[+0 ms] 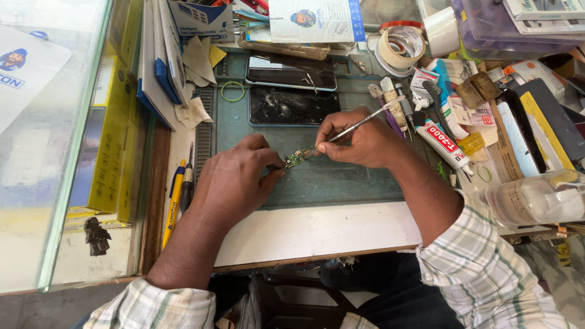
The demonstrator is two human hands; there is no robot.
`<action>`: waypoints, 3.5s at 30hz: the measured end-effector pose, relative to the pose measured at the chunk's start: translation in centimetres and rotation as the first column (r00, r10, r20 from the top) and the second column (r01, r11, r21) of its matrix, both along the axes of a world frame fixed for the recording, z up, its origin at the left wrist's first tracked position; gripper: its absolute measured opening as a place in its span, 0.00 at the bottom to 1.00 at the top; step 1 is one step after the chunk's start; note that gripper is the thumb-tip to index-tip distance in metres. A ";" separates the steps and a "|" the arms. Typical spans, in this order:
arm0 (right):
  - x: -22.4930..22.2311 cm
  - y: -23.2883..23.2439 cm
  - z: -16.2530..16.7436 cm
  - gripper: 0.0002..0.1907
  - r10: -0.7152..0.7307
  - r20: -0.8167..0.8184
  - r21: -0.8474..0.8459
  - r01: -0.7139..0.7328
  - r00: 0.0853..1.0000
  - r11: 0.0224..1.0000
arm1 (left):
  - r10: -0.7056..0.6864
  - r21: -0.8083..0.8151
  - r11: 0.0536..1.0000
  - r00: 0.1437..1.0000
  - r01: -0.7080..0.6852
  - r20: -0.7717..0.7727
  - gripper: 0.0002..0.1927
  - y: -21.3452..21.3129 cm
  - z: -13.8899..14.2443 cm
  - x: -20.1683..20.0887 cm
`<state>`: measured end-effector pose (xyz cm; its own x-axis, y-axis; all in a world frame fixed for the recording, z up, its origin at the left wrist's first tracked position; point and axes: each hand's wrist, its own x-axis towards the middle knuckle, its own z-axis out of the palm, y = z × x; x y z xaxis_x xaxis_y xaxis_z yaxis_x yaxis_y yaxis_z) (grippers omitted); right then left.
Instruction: The person sits at a cluttered repair workbench, sets aside a screen protector packet, picks up a small green circuit board from the mat, and uses a metal probe-style tool to work on the board's components, holding and repositioning the board with the other hand throughout.
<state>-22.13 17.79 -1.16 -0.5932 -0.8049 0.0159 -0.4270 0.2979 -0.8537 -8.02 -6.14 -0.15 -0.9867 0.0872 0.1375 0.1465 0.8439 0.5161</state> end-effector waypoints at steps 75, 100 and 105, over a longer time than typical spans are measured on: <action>0.1 0.0 0.2 0.03 0.045 -0.071 -0.001 -0.045 0.996 0.999 | 0.005 -0.025 1.000 1.000 -0.005 0.008 0.09 0.1 0.1 0.1; 0.2 -0.3 0.6 0.04 0.047 -0.119 0.027 -0.044 0.992 0.999 | 0.003 -0.021 1.000 1.000 -0.003 -0.015 0.10 -0.1 0.2 0.0; 0.3 -0.1 0.5 0.03 0.035 -0.042 -0.017 -0.036 0.999 0.999 | 0.007 -0.016 1.000 1.000 -0.007 0.023 0.10 0.2 0.1 0.0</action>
